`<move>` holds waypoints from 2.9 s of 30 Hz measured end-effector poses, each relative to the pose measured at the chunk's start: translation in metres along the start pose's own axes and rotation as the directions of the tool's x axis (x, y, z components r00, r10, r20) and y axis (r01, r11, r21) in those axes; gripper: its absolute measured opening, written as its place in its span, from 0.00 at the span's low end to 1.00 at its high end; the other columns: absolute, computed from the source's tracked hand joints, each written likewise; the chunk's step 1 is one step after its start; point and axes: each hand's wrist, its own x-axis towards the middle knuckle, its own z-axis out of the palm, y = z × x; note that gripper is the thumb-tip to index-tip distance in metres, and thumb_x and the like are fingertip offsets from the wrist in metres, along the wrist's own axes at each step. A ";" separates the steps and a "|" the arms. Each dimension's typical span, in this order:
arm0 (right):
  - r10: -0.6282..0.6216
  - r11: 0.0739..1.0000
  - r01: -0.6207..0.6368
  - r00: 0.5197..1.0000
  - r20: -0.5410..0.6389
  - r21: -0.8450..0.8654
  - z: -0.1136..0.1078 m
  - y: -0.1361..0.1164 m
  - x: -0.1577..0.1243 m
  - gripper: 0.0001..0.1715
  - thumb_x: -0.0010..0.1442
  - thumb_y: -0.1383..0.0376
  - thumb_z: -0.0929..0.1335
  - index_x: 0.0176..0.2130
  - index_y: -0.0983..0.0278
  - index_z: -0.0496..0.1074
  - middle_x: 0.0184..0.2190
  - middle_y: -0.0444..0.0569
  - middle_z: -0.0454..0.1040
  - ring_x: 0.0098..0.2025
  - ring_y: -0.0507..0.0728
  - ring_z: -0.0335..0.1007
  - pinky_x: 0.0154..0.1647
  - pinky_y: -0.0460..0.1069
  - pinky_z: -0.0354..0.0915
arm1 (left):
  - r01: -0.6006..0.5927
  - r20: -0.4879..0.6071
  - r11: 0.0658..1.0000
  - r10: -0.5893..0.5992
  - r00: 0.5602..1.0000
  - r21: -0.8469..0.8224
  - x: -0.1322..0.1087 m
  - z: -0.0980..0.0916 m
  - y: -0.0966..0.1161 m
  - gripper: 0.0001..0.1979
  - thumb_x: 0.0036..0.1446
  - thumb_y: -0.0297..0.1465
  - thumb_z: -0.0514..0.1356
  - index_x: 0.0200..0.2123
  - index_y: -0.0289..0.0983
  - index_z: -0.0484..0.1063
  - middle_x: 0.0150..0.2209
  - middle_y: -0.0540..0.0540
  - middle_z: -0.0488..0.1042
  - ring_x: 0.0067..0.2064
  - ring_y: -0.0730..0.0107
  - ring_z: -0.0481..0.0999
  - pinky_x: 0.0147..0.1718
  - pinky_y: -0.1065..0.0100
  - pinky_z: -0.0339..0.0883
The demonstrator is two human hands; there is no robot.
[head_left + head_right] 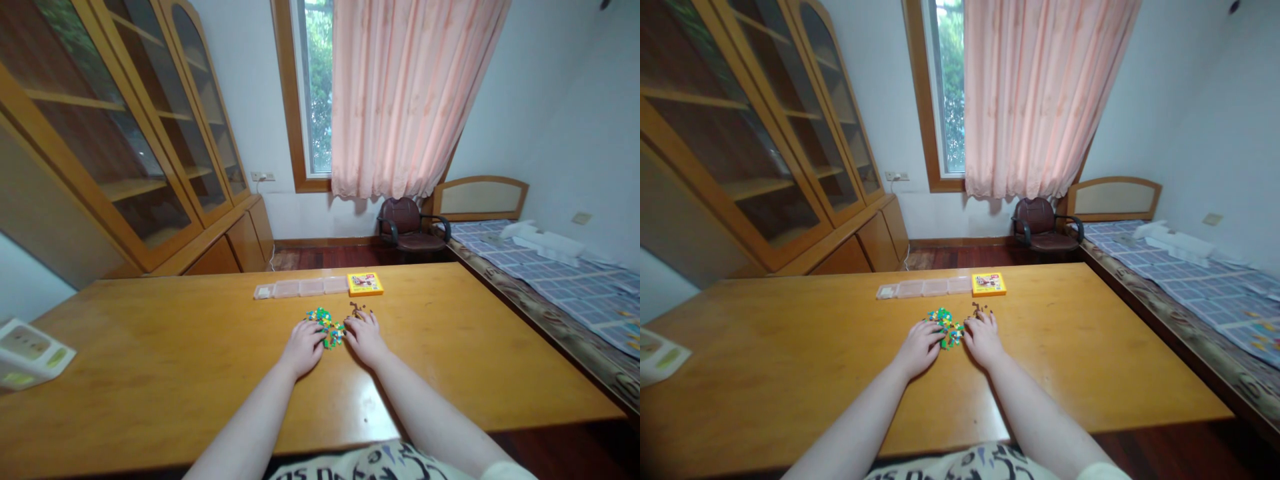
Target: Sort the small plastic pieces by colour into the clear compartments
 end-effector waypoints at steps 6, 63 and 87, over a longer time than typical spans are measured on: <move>-0.015 1.000 0.015 1.000 -0.027 -0.002 0.001 0.002 0.000 0.15 0.62 0.60 0.61 0.45 0.57 0.73 0.51 0.47 0.71 0.59 0.60 0.54 0.62 0.61 0.38 | 0.050 -0.023 0.999 -0.049 0.999 0.022 0.000 -0.002 0.000 0.14 0.53 0.27 0.55 0.41 0.41 0.76 0.45 0.45 0.76 0.50 0.59 0.70 0.54 0.50 0.59; -0.149 0.988 0.148 0.988 0.033 0.049 -0.002 0.000 -0.002 0.15 0.59 0.62 0.63 0.45 0.55 0.74 0.53 0.45 0.70 0.58 0.61 0.55 0.62 0.61 0.41 | -0.064 0.112 0.998 0.061 0.992 0.023 -0.002 0.001 0.004 0.22 0.54 0.31 0.56 0.53 0.45 0.68 0.55 0.44 0.67 0.57 0.57 0.62 0.58 0.49 0.52; -0.147 0.987 0.144 0.989 0.035 0.072 -0.003 0.000 -0.001 0.16 0.59 0.60 0.64 0.46 0.55 0.74 0.55 0.47 0.68 0.60 0.63 0.55 0.61 0.65 0.43 | -0.095 0.107 0.995 0.093 0.990 0.016 -0.003 0.004 0.004 0.18 0.55 0.31 0.56 0.50 0.45 0.70 0.55 0.44 0.67 0.57 0.57 0.62 0.58 0.47 0.52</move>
